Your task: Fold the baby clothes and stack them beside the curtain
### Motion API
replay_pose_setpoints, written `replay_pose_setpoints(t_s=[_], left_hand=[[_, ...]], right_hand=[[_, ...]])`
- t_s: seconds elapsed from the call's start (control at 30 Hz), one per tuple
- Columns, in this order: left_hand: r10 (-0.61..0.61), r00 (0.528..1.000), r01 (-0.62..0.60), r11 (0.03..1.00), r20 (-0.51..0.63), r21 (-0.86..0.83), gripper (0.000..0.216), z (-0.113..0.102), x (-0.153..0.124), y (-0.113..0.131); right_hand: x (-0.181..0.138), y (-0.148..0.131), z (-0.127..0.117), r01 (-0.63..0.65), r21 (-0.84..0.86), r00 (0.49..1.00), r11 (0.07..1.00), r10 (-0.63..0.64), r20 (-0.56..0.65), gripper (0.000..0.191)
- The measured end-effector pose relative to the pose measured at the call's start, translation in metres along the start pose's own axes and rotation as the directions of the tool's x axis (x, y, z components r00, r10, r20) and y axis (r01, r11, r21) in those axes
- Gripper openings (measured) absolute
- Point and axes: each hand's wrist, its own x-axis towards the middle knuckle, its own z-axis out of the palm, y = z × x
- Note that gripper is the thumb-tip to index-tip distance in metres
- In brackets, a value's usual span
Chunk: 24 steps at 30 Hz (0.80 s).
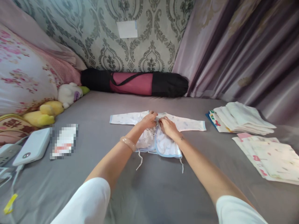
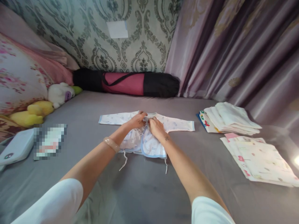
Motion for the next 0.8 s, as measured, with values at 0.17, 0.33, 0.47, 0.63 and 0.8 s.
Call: replay_pose_setpoints(t_s=[0.17,0.33,0.47,0.63,0.8], left_hand=[[-0.069,0.993,0.044,0.971,-0.100,-0.235,0.032,-0.050,-0.047,-0.005],[-0.327,0.941,0.338,0.919,0.086,-0.205,0.030,-0.100,-0.143,-0.019],[-0.429,0.871,0.480,0.846,0.239,-0.231,0.036,-0.097,-0.198,-0.021],[-0.425,0.889,0.454,0.870,0.173,-0.194,0.044,-0.069,-0.215,-0.002],[-0.480,0.877,0.478,0.856,0.041,-0.197,0.041,-0.055,-0.208,0.019]], right_hand=[[-0.029,0.025,-0.031,0.014,0.276,0.999,0.961,-0.002,-0.042,0.027],[-0.107,0.049,-0.049,-0.313,0.500,0.950,0.808,0.272,0.156,0.021],[-0.155,0.043,-0.042,-0.329,0.440,0.940,0.836,0.245,0.238,0.024],[-0.172,0.023,-0.032,-0.234,0.246,0.968,0.941,0.201,0.153,0.040],[-0.170,0.007,-0.030,-0.255,0.055,0.967,0.966,0.254,0.012,0.026]])
